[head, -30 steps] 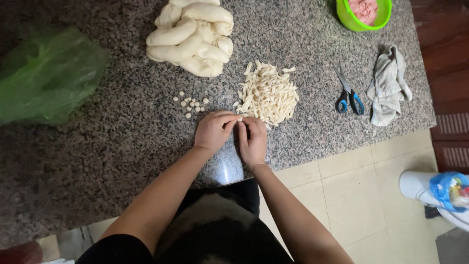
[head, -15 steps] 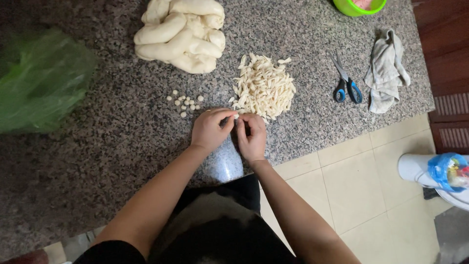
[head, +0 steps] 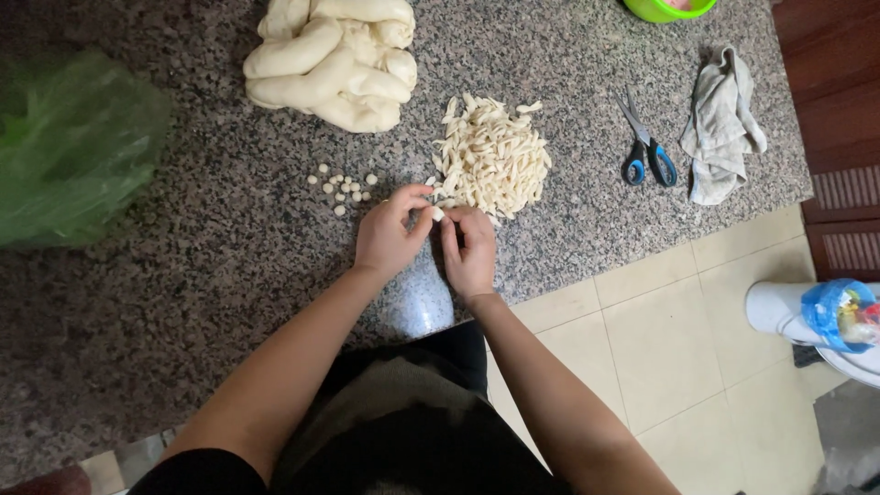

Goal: Making small balls of dough by hand on a kitchen counter.

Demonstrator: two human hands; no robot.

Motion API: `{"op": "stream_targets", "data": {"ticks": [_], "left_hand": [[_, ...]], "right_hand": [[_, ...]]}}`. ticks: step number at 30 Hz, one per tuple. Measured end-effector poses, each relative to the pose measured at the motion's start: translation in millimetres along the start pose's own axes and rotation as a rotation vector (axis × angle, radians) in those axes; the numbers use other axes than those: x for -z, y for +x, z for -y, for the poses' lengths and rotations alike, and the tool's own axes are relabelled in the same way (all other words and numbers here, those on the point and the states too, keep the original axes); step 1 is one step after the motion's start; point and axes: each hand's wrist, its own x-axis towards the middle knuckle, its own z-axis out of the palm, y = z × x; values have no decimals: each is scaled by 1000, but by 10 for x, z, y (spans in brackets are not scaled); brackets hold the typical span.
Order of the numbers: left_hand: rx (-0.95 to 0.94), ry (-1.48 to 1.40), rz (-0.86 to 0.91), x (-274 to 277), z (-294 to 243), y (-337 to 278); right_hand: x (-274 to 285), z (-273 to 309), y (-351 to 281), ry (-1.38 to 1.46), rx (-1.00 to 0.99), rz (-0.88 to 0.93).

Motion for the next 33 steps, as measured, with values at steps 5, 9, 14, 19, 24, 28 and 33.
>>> {"op": "stream_targets", "data": {"ticks": [5, 9, 14, 19, 24, 28, 33], "left_hand": [[3, 30, 26, -18, 58, 8], [3, 42, 63, -15, 101, 3], [-5, 68, 102, -4, 145, 10], [-31, 75, 112, -37, 267, 14], [-213, 52, 99, 8, 187, 23], [-238, 11, 125, 75, 128, 56], [-235, 18, 152, 82, 142, 61]], "right_hand": [[11, 17, 3, -9, -17, 1], [19, 84, 24, -13, 32, 19], [-21, -28, -1, -15, 28, 20], [-37, -70, -22, -12, 22, -2], [-32, -54, -24, -65, -5, 0], [-31, -11, -16, -76, 20, 2], [-48, -56, -37, -70, 14, 19]]}}
